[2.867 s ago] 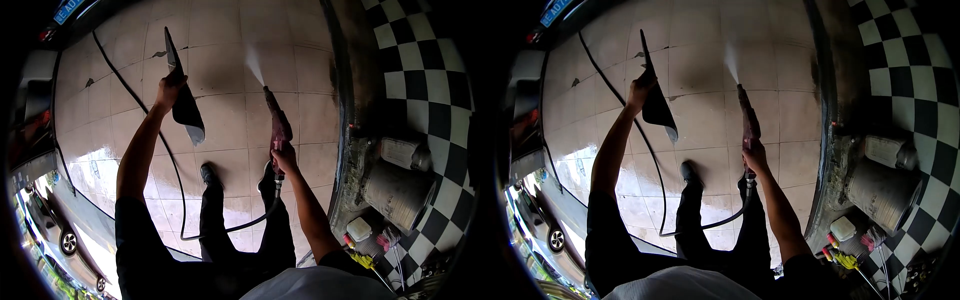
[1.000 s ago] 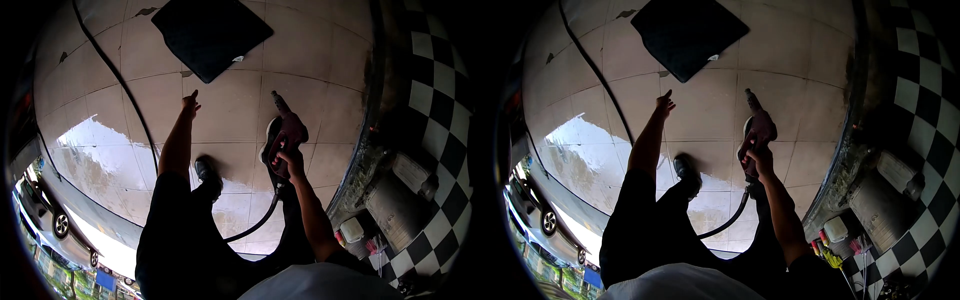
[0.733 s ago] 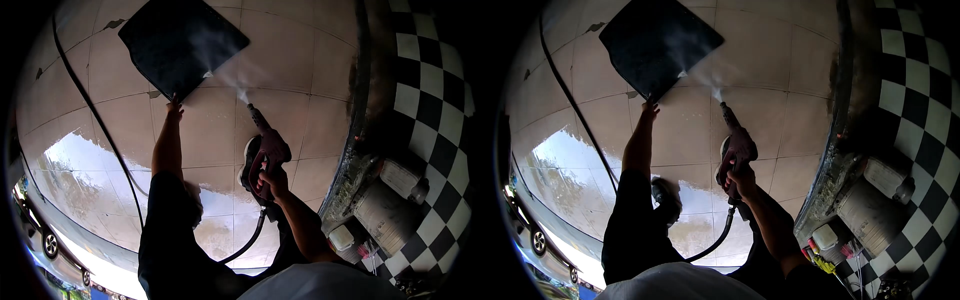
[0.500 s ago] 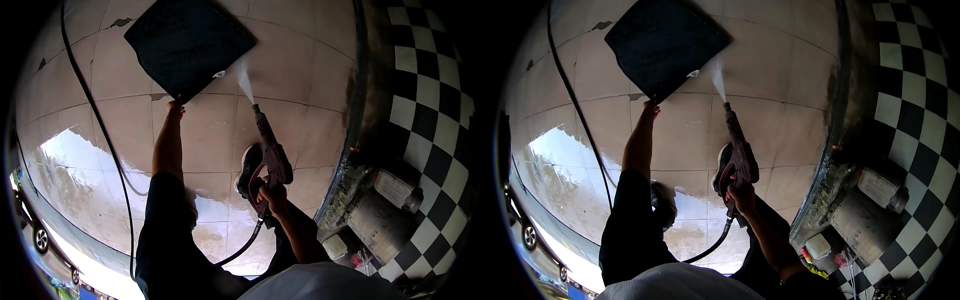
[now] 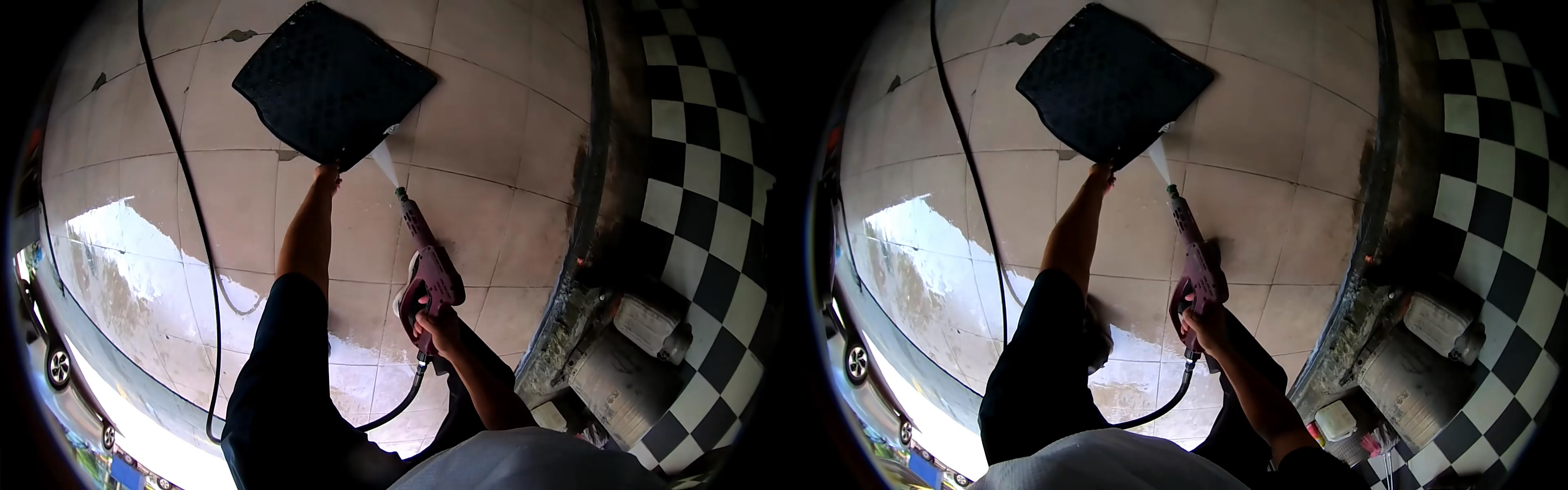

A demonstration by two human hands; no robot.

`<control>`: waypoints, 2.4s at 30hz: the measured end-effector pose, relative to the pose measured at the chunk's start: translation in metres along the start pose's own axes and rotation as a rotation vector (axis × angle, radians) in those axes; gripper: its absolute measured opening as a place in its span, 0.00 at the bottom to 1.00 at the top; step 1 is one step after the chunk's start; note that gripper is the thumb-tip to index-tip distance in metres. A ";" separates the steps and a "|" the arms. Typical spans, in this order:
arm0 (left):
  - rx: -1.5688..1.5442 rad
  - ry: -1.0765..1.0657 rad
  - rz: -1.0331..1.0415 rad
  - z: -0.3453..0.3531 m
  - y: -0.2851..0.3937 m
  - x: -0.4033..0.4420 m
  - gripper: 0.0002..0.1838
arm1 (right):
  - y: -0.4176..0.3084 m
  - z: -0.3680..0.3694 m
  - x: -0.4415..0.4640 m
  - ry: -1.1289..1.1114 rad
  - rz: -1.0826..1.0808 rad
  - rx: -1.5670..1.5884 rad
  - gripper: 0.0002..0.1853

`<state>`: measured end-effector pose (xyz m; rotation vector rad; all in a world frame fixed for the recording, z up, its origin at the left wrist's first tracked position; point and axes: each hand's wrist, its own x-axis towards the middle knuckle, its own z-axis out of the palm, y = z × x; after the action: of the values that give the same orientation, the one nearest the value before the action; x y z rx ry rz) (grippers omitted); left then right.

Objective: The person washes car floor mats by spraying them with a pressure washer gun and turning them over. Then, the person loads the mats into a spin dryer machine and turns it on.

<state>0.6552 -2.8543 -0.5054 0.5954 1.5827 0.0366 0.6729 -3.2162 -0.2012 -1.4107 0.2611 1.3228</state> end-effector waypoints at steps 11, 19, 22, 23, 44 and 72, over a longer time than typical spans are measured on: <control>-0.025 -0.088 -0.012 -0.013 0.008 -0.050 0.12 | -0.002 0.003 -0.015 0.039 -0.055 -0.017 0.20; -0.128 -0.012 -0.042 -0.098 0.072 -0.130 0.16 | -0.033 0.017 -0.063 0.066 -0.183 -0.093 0.23; -0.194 0.086 0.016 -0.150 0.089 -0.153 0.15 | -0.077 0.028 -0.059 0.111 -0.139 0.069 0.23; -0.195 0.124 0.014 -0.168 0.094 -0.154 0.14 | -0.092 0.032 -0.059 0.148 -0.138 0.096 0.23; 0.132 0.680 0.632 -0.353 0.401 -0.441 0.13 | -0.344 0.054 -0.042 -0.036 -0.155 -0.271 0.25; 0.132 0.720 0.890 -0.431 0.461 -0.460 0.12 | -0.367 0.163 0.043 -0.127 -0.225 -0.559 0.07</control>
<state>0.4029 -2.4959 0.1412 1.4678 1.8716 0.9008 0.8782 -2.9377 0.0073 -1.7444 -0.3734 1.3438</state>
